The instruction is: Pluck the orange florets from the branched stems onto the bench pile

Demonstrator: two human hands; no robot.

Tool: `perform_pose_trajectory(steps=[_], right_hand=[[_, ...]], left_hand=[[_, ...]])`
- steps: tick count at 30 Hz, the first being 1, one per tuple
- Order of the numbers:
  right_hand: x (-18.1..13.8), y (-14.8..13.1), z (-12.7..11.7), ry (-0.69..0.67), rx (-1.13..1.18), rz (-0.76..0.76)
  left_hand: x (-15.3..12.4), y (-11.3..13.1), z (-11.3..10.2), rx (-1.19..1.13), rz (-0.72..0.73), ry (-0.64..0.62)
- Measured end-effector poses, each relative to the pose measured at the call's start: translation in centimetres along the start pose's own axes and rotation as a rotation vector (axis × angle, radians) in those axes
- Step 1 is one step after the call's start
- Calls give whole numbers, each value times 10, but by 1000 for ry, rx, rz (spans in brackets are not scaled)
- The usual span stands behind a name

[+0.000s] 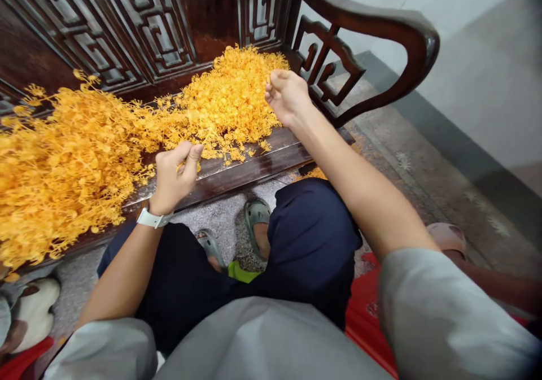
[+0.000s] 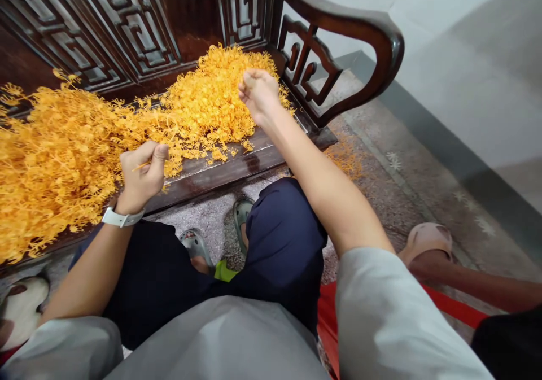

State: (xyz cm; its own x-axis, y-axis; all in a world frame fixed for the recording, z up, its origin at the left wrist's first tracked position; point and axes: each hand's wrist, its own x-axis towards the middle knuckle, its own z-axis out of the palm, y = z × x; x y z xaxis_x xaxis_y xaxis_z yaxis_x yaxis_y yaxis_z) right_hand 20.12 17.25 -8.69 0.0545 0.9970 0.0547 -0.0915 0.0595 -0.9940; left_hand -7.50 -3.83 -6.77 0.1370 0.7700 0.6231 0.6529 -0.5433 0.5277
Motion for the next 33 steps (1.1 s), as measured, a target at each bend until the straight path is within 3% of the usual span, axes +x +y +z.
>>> perform_pose_trajectory(steps=[3, 7, 14, 18, 22, 27, 30, 33], right_hand=[[-5, 10, -4, -46, -114, 11], [-27, -2, 11, -180, -312, -120], [-75, -40, 46, -703, -221, -34], [-93, -48, 67, -869, -125, 33], [-102, -48, 83, -947, -42, 67], [-106, -48, 88, -1005, -20, 1], [-107, -50, 86, -903, -23, 29], [-107, -46, 87, -713, -3, 51]], left_hand=[[2, -4, -1, -9, -63, 34], [5, -7, 2, -97, -134, 90], [21, 4, 10, -782, -553, 92], [32, 14, 6, -982, -766, 81], [32, 16, 3, -1038, -871, 54], [30, 13, -1, -1024, -930, 21], [30, 13, -6, -1017, -964, 5], [29, 14, -5, -1042, -963, 14]])
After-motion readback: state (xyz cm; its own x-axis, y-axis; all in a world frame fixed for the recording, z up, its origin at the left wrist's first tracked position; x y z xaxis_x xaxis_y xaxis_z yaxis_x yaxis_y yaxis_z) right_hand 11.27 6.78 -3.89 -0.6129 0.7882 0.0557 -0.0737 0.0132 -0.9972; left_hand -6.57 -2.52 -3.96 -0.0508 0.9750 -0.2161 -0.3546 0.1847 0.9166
